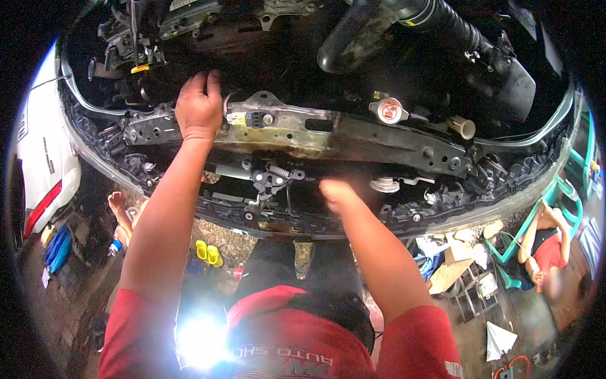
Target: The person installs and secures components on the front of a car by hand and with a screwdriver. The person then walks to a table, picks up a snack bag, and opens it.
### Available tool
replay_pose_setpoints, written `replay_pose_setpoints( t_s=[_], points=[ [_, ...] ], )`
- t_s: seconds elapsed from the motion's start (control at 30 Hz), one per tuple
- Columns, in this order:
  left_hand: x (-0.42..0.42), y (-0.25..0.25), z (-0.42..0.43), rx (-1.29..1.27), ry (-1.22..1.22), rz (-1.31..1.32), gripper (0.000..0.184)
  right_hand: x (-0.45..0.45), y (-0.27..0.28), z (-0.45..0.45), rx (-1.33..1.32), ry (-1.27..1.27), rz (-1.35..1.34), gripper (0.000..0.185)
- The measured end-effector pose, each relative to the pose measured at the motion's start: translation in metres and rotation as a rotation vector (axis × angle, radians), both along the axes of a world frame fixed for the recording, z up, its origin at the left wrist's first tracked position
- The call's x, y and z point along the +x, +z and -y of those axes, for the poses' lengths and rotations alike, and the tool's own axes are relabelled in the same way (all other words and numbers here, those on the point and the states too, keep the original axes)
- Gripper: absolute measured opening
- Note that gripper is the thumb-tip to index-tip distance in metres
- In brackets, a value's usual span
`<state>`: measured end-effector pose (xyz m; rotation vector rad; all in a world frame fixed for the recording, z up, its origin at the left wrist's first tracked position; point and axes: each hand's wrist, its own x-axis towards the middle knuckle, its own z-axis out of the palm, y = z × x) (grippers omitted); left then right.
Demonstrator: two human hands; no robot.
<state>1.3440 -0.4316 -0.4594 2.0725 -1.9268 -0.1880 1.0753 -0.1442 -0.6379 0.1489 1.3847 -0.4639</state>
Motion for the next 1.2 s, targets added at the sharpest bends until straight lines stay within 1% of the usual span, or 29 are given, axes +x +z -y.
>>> replay_pose_setpoints(
  t_s=[0.07, 0.1, 0.13, 0.2, 0.27, 0.3, 0.33, 0.4, 0.47, 0.63, 0.67, 0.7, 0.93, 1.0, 1.1, 1.2],
  points=[
    [0.0, 0.001, 0.002, 0.043, 0.009, 0.014, 0.038, -0.004, -0.038, -0.022, -0.009, -0.001, 0.225, 0.04],
    [0.001, 0.0, 0.001, 0.079, 0.017, 0.03, 0.038, 0.0, -0.036, -0.021, 0.0, 0.0, 0.228, 0.04],
    [0.001, -0.001, 0.002, 0.084, 0.019, 0.031, 0.038, 0.006, -0.036, -0.016, 0.009, -0.113, 0.262, 0.041],
    [0.001, -0.003, 0.001, 0.038, 0.001, 0.023, 0.037, 0.011, -0.03, -0.007, 0.026, -0.222, 0.3, 0.042],
    [-0.001, -0.002, 0.0, 0.041, 0.009, 0.034, 0.037, 0.01, -0.012, 0.011, 0.036, -0.267, 0.38, 0.044],
    [-0.001, -0.002, 0.0, 0.036, 0.016, 0.04, 0.037, 0.009, -0.013, 0.012, 0.041, -0.281, 0.409, 0.046],
    [-0.002, -0.001, 0.0, 0.039, 0.017, 0.042, 0.037, 0.001, -0.014, 0.015, 0.12, -0.457, 0.453, 0.05],
    [-0.002, -0.001, 0.001, 0.048, 0.019, 0.037, 0.036, 0.0, -0.019, 0.02, 0.203, -0.634, 0.493, 0.054],
    [-0.002, -0.001, 0.003, 0.049, 0.021, 0.043, 0.036, -0.001, -0.026, 0.024, 0.218, -0.627, 0.477, 0.054],
    [0.0, -0.002, 0.002, 0.122, 0.016, 0.073, 0.036, -0.002, -0.034, 0.024, 0.184, -0.47, 0.403, 0.055],
    [0.001, -0.003, 0.002, 0.075, -0.003, 0.045, 0.036, -0.001, -0.035, 0.023, 0.179, -0.452, 0.395, 0.055],
    [0.001, -0.003, 0.002, 0.029, -0.023, 0.017, 0.036, -0.001, -0.036, 0.023, 0.169, -0.437, 0.386, 0.055],
    [0.0, -0.002, 0.0, 0.088, 0.0, 0.044, 0.037, 0.0, -0.036, 0.021, 0.133, -0.334, 0.34, 0.057],
    [0.002, -0.004, 0.001, 0.132, 0.025, 0.093, 0.035, 0.001, -0.035, 0.02, 0.123, -0.307, 0.324, 0.057],
    [0.003, -0.006, 0.002, 0.098, 0.001, 0.068, 0.034, 0.0, -0.035, 0.019, 0.106, -0.277, 0.306, 0.058],
    [0.003, -0.005, 0.001, 0.131, -0.002, 0.083, 0.034, -0.001, -0.037, 0.016, 0.086, -0.235, 0.288, 0.059]
  ],
)
